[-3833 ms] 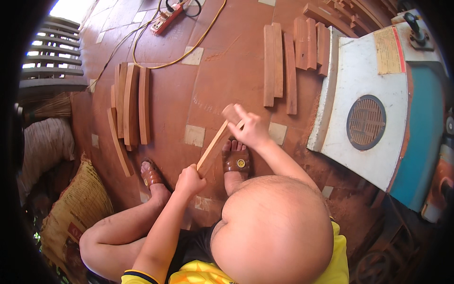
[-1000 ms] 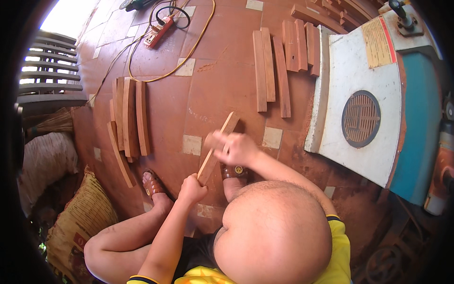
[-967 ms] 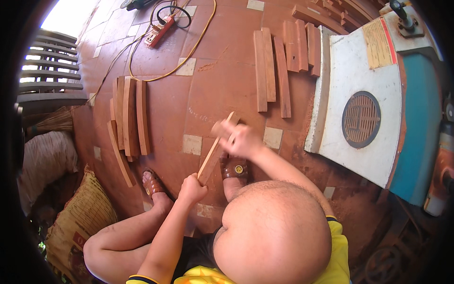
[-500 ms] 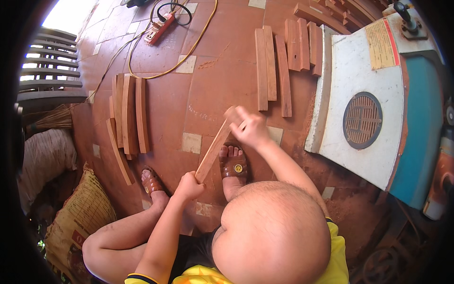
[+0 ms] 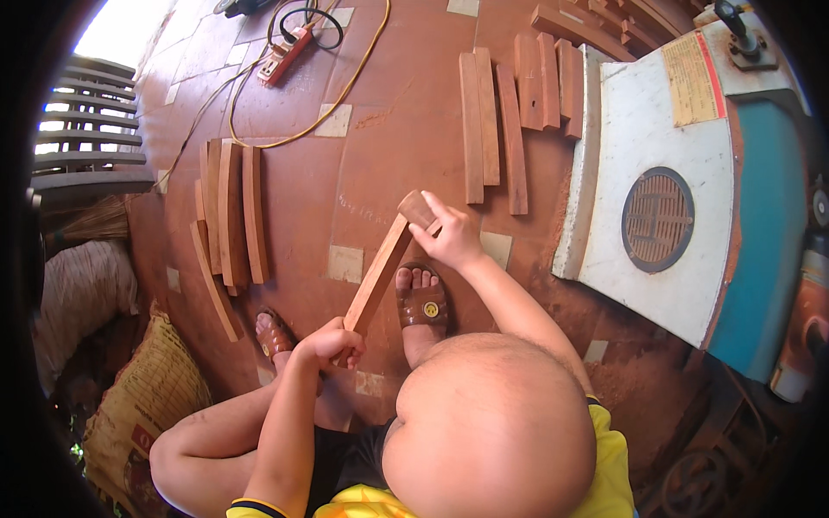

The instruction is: The person sits on the floor and sands several wooden planks one at a time using a small sanding block. They hold each plank in one hand and rub the sanding block along its length, occasionally flipping the plank to sand different sides. Finished planks are placed in a nearby pile.

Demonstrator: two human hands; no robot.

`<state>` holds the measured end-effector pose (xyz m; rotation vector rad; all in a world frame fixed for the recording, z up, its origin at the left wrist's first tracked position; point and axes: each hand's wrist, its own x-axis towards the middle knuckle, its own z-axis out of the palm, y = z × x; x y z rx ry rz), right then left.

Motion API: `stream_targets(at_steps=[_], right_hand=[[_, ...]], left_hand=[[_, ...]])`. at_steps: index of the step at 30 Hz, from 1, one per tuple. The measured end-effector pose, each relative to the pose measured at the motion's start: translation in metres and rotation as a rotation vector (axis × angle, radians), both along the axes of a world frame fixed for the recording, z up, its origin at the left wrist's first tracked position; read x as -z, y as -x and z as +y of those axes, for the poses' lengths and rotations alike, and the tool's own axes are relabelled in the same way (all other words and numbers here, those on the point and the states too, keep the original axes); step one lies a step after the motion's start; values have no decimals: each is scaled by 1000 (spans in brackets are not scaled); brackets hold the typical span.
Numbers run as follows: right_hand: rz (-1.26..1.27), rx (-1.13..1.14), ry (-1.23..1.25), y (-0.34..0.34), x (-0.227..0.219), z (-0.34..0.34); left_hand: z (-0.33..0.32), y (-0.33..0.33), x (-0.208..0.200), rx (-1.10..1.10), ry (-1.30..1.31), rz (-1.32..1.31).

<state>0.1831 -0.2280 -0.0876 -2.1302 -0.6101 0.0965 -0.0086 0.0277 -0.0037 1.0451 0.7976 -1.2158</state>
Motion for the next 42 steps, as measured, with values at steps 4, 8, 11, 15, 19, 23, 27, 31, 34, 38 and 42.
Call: stream_targets(at_steps=[4, 8, 11, 15, 19, 23, 27, 31, 34, 38, 42], right_hand=[[62, -359, -3, 50, -42, 13], [17, -501, 5, 71, -49, 16], [37, -149, 61, 10, -19, 11], [-15, -62, 83, 0, -11, 7], [90, -560, 29, 72, -54, 16], [-34, -329, 25, 29, -29, 12], [-14, -107, 178, -3, -12, 6], [96, -470, 76, 64, -53, 23], [-5, -501, 36, 73, -47, 18], [-43, -55, 206, -8, -2, -4], [-4, -210, 155, 17, -9, 10]], left_hand=[[8, 16, 15, -137, 92, 88], [5, 21, 17, -207, 158, 106], [4, 22, 19, -207, 174, 97], [8, 20, 20, -165, 167, 70], [9, 21, 19, -164, 139, 83], [7, 25, 26, -200, 202, 87], [6, 27, 23, -245, 255, 72], [11, 28, 26, -241, 255, 76], [9, 41, 34, -202, 235, 66], [6, 35, 30, -259, 284, 112], [11, 34, 27, -273, 283, 124]])
